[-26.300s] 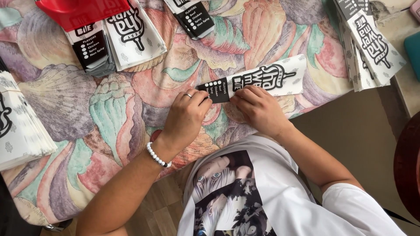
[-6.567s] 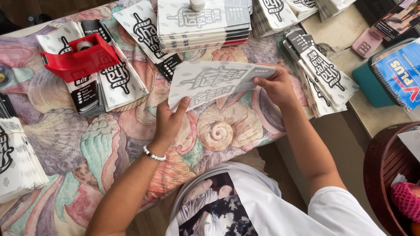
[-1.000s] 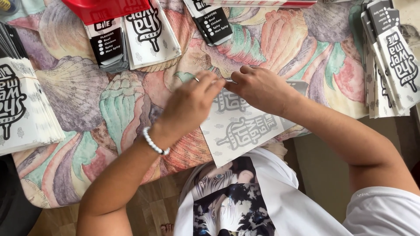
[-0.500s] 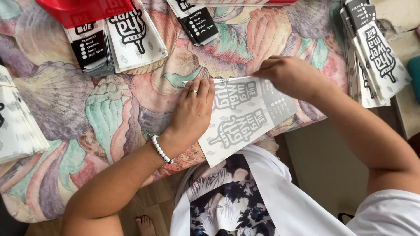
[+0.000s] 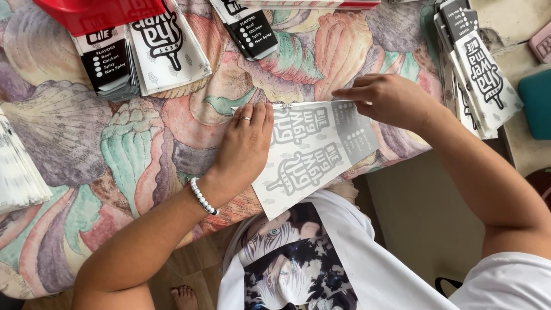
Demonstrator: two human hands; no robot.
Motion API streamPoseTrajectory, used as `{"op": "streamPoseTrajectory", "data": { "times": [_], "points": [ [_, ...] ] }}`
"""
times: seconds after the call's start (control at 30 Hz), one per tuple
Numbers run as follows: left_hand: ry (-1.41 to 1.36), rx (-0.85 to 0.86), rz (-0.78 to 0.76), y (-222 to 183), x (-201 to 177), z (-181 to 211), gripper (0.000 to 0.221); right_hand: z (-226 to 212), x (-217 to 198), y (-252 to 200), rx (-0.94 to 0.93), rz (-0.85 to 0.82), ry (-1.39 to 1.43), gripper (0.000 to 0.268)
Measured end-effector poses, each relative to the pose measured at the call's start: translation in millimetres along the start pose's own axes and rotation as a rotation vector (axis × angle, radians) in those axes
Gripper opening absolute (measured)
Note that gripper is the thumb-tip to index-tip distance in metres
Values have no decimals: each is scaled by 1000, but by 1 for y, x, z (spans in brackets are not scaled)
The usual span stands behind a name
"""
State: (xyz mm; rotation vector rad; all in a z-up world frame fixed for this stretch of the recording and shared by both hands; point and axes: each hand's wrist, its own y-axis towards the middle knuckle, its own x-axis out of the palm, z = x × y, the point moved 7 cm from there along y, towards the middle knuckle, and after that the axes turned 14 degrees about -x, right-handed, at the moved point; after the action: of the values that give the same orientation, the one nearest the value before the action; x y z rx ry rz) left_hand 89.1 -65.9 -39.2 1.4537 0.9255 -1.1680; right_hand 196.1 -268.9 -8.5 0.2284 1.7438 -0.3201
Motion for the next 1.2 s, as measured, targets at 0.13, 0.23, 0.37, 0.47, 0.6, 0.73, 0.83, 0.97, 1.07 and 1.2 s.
{"op": "streamPoseTrajectory", "data": {
  "times": [0.13, 0.23, 0.37, 0.47, 0.6, 0.73, 0.83, 0.97, 1.07, 1.2],
  "points": [
    [-73, -23, 3, 4, 5, -6, 41, -7, 9, -3, -74, -73, -194, 37],
    [-87, -41, 9, 6, 2, -9, 46, -12, 11, -2, -113, -124, -286, 38],
    [-125, -11, 2, 8, -4, -6, 51, -20, 13, 1, -126, -176, -369, 38],
    [-121, 2, -8, 11, -14, -5, 47, -19, 15, 0, -136, -157, -370, 39],
    [-102, 4, -15, 19, -15, -5, 41, -23, 10, 1, -128, -140, -367, 44],
    [-71, 12, -27, 21, -24, -2, 46, -25, 10, 0, -117, -175, -424, 55],
    [-58, 18, -27, 23, -30, 1, 51, -26, 16, -5, -146, -177, -491, 54],
    [-41, 23, -33, 24, -32, 4, 48, -31, 17, -3, -157, -174, -545, 54],
    [-28, 26, -46, 25, -26, 3, 47, -29, 16, 3, -132, -254, -492, 59],
    [15, 18, -35, 25, -13, 6, 49, -33, 9, 10, -99, -293, -480, 62]
  ]
}}
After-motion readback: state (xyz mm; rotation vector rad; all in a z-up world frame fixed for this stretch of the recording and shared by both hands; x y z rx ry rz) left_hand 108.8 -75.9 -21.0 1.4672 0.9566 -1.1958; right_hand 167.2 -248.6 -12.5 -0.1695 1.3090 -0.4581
